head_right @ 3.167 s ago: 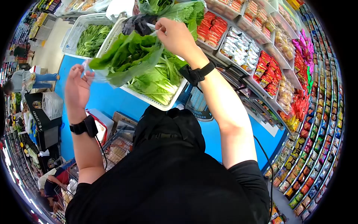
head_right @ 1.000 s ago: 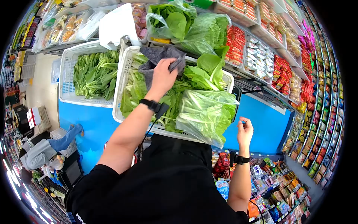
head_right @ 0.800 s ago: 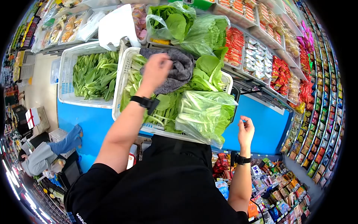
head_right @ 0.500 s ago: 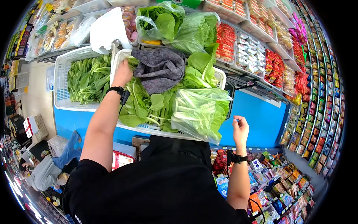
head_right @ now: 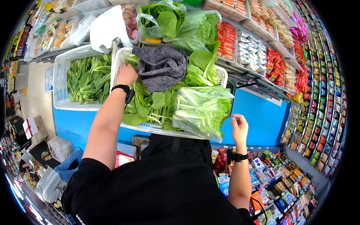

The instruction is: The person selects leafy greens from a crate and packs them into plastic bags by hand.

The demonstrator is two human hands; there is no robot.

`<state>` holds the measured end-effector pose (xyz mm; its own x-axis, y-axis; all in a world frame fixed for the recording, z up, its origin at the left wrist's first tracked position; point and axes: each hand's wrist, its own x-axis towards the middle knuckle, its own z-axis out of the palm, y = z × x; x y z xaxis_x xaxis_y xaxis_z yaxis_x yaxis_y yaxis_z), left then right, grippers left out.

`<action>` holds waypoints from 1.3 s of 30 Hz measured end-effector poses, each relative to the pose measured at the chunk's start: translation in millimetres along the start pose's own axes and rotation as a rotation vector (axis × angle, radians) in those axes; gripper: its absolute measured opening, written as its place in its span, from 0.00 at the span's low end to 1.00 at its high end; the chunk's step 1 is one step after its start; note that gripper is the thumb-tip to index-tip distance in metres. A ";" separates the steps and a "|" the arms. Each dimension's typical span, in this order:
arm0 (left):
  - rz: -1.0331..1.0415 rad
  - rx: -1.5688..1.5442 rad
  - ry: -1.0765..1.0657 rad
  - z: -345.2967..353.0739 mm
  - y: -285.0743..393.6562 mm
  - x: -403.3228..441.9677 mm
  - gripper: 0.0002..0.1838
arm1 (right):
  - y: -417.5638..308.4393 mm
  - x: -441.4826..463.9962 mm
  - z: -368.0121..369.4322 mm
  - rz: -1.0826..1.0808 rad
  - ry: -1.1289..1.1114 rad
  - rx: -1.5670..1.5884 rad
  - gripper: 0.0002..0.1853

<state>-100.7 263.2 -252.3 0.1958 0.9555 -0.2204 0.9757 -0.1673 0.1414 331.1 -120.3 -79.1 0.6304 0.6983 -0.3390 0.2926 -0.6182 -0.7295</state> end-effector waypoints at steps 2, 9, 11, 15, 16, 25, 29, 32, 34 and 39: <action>-0.013 0.004 -0.023 -1.6 -1.3 9.3 0.19 | -1.7 -0.6 3.2 -0.005 -0.007 -0.005 0.07; 0.106 -0.029 0.118 -30.7 4.6 26.3 0.16 | -6.4 -0.9 3.5 -0.006 -0.014 -0.014 0.08; 0.139 -0.050 0.081 -25.0 1.9 26.9 0.17 | -4.9 -4.1 0.8 -0.006 -0.018 -0.016 0.08; 0.161 0.031 0.107 -26.9 -3.1 31.4 0.14 | -0.2 -3.4 -2.3 -0.013 -0.008 -0.024 0.08; 0.172 0.061 0.096 -28.7 -3.2 31.3 0.14 | -0.5 -5.0 -3.9 0.000 -0.009 -0.026 0.07; 0.330 0.227 -0.158 -71.3 -2.3 11.7 0.14 | 0.7 -10.6 -12.0 -0.006 0.002 -0.052 0.07; 0.278 0.205 -0.373 -138.9 -3.3 -26.9 0.24 | -4.3 -8.9 -16.0 -0.026 -0.005 0.001 0.07; 0.095 0.161 -0.430 -186.5 -21.2 -60.0 0.30 | -20.4 -5.5 -15.8 -0.082 -0.017 -0.028 0.07; 0.040 0.006 -0.436 -206.7 -50.0 -82.3 0.32 | -40.2 -6.4 -10.9 -0.110 -0.038 -0.040 0.07; -0.213 -0.366 -0.524 -232.3 -92.4 -142.8 0.28 | -115.2 -12.5 12.0 -0.374 -0.149 -0.232 0.09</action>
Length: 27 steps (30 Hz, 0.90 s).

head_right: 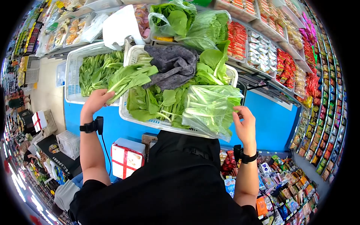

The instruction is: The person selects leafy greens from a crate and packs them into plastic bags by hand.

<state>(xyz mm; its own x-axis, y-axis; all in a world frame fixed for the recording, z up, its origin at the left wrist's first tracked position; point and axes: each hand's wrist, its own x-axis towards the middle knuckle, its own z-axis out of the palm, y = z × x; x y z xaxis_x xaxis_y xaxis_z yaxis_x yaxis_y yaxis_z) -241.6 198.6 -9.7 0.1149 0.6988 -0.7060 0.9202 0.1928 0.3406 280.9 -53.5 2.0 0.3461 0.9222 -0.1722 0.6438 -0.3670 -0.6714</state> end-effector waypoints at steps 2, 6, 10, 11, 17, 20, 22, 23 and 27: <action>0.102 -0.411 -0.081 15.5 -25.2 -6.4 0.23 | -20.4 9.2 8.5 -0.087 -0.048 -0.010 0.09; 0.290 -0.811 -0.046 74.8 -15.7 -19.9 0.22 | -68.5 19.9 41.4 -0.169 -0.208 0.092 0.09; 0.326 -1.085 -0.001 138.6 36.5 -27.8 0.33 | -101.4 25.0 106.8 -0.192 -0.505 0.370 0.19; 0.327 -1.009 0.098 159.6 45.4 -23.0 0.33 | -112.1 26.4 119.6 -0.112 -0.533 0.420 0.23; 0.695 -0.498 0.553 188.7 115.6 -57.3 0.35 | -127.2 32.0 158.4 0.267 -0.554 1.226 0.26; 0.843 -0.432 0.525 198.6 113.5 -59.0 0.33 | -118.0 33.0 150.2 0.401 -0.548 1.412 0.23; 0.945 -0.340 0.583 192.4 116.6 -65.3 0.32 | -107.1 34.0 150.3 0.365 -0.612 1.345 0.23; 0.923 -0.417 0.529 190.3 119.4 -70.7 0.26 | -103.2 33.3 149.6 0.366 -0.608 1.348 0.23; 1.059 -0.564 0.572 200.6 111.9 -63.1 0.23 | -108.0 35.8 138.0 0.377 -0.660 1.374 0.24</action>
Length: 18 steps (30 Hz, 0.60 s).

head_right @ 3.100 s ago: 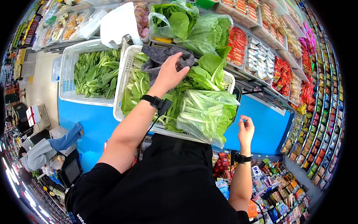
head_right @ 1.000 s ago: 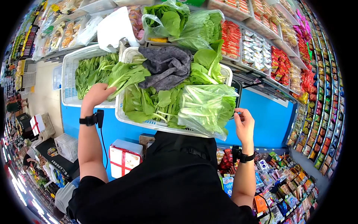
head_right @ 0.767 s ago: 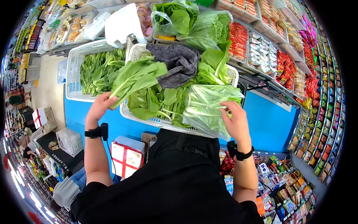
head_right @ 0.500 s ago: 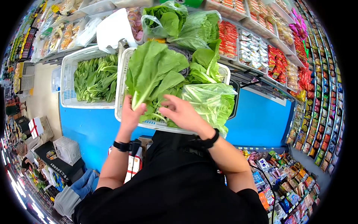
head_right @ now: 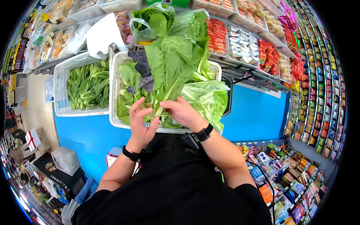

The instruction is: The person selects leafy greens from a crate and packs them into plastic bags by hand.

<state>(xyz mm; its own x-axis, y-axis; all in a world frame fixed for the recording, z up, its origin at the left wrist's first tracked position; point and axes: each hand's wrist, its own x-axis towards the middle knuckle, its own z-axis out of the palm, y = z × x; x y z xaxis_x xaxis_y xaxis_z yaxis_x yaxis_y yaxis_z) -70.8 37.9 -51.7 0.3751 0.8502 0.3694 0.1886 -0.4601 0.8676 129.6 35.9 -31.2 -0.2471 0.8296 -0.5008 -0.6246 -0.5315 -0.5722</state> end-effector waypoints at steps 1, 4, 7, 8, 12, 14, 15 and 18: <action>-0.062 -0.100 0.067 2.1 -3.8 -3.3 0.22 | -3.5 -0.6 3.3 -0.017 -0.061 0.016 0.25; -0.059 -0.097 0.056 -8.1 -9.3 -1.5 0.21 | -5.9 -2.2 10.4 -0.091 0.045 0.073 0.27; 0.037 0.002 -0.039 -12.5 -9.7 3.7 0.23 | -9.2 -2.7 9.7 -0.049 -0.015 0.044 0.23; 0.072 -0.005 -0.055 -11.1 -8.4 4.5 0.24 | -5.2 -0.6 5.7 -0.052 -0.006 0.047 0.23; -0.431 0.018 -0.005 -6.1 10.1 14.7 0.38 | 31.2 15.0 -14.9 0.079 0.190 -0.224 0.18; -0.643 -0.190 0.020 -0.1 -13.5 1.8 0.38 | 42.5 17.1 -9.0 0.145 0.239 -0.320 0.16; -0.858 -0.384 0.059 1.0 -32.5 -9.4 0.37 | 49.0 15.1 -2.7 0.129 0.204 -0.350 0.17; -1.002 -0.765 -0.054 -10.9 -52.6 -23.2 0.29 | 62.0 18.8 -2.1 0.073 0.153 -0.554 0.19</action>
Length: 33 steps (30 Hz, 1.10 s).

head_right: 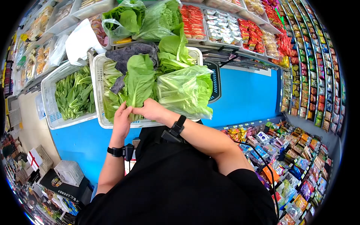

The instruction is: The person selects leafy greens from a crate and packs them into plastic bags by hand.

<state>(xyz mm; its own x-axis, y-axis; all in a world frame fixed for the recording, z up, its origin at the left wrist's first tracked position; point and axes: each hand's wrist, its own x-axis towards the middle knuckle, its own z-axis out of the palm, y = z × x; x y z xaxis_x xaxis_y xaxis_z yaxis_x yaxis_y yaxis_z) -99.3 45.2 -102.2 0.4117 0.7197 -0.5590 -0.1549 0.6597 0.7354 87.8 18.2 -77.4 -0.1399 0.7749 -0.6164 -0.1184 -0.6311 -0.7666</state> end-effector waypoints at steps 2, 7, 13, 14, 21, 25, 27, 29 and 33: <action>-0.090 -0.079 -0.069 0.4 7.7 -10.8 0.28 | 4.9 0.9 -4.1 -0.140 -0.038 -0.239 0.22; 0.097 -0.121 0.029 -0.9 -7.4 -13.4 0.38 | -12.7 -5.6 -14.4 -0.117 -0.115 -0.183 0.21; 0.300 -0.021 -0.004 34.3 18.5 -22.7 0.43 | -20.6 -16.7 -29.3 -0.191 -0.045 0.201 0.24; 0.328 -0.001 -0.037 38.7 19.3 -23.3 0.42 | -16.4 -16.5 -34.7 -0.163 -0.065 0.266 0.23; 0.527 0.143 -0.154 44.3 16.0 -24.8 0.35 | -24.9 -28.4 -53.9 -0.078 -0.141 0.542 0.25; 0.284 -0.017 -0.160 47.6 15.7 -20.8 0.35 | -22.0 -27.9 -58.1 -0.069 -0.195 0.594 0.26; 0.164 -0.079 -0.207 46.3 15.8 -19.7 0.35 | -23.7 -30.4 -54.4 -0.080 -0.216 0.594 0.26; -0.002 -0.194 -0.273 49.5 23.7 -22.3 0.35 | -31.5 -36.2 -46.6 -0.168 -0.048 0.206 0.25; 0.035 -0.143 -0.228 43.1 25.8 -16.1 0.37 | -34.8 -32.8 -47.2 -0.134 -0.023 0.057 0.21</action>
<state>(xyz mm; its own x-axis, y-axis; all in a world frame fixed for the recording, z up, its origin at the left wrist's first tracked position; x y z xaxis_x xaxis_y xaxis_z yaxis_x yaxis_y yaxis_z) -71.2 41.3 -57.7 0.5930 0.6863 -0.4211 -0.2917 0.6706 0.6821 142.9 16.3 -39.0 -0.1413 0.8517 -0.5046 -0.1929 -0.5236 -0.8298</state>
